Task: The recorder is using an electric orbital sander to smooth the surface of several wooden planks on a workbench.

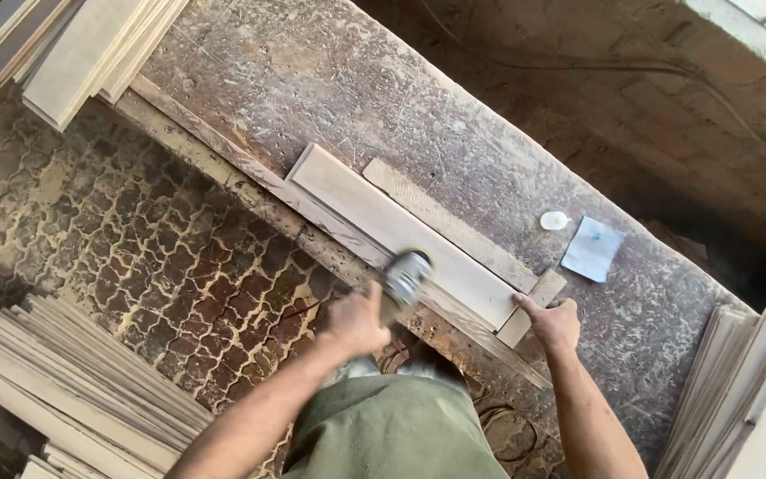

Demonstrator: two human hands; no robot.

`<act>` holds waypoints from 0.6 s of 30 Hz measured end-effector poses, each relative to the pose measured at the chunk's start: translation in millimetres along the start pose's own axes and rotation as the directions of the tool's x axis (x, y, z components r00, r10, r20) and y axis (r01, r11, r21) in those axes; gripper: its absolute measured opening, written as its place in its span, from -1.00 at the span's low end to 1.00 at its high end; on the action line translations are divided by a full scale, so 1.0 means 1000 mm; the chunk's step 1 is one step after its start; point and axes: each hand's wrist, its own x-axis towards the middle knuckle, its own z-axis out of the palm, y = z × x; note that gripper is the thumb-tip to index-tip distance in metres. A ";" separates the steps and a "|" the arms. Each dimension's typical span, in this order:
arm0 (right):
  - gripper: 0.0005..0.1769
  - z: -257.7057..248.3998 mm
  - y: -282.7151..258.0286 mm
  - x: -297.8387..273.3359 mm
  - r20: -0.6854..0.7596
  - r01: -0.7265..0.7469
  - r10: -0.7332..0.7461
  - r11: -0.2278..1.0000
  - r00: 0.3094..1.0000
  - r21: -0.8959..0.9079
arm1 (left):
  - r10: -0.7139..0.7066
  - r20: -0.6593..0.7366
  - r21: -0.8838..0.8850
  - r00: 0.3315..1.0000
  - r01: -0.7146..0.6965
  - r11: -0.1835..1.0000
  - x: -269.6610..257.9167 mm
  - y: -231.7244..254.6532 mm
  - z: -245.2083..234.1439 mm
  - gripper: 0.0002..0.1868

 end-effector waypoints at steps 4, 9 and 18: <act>-0.06 0.001 0.000 0.000 -0.011 0.014 -0.014 1.000 1.000 0.003 | -0.170 -0.110 -0.092 0.979 0.160 0.983 -0.017 -0.051 -0.093 -0.12; -0.30 0.008 0.017 0.021 0.014 0.031 -0.031 1.000 0.999 -0.005 | -0.433 -0.211 -0.589 0.877 0.239 0.772 0.002 -0.102 -0.135 0.29; -0.43 -0.007 0.039 0.034 0.161 -0.056 -0.014 0.905 0.987 0.421 | -0.233 -0.205 -0.164 0.951 0.202 0.966 -0.006 -0.007 -0.100 -0.01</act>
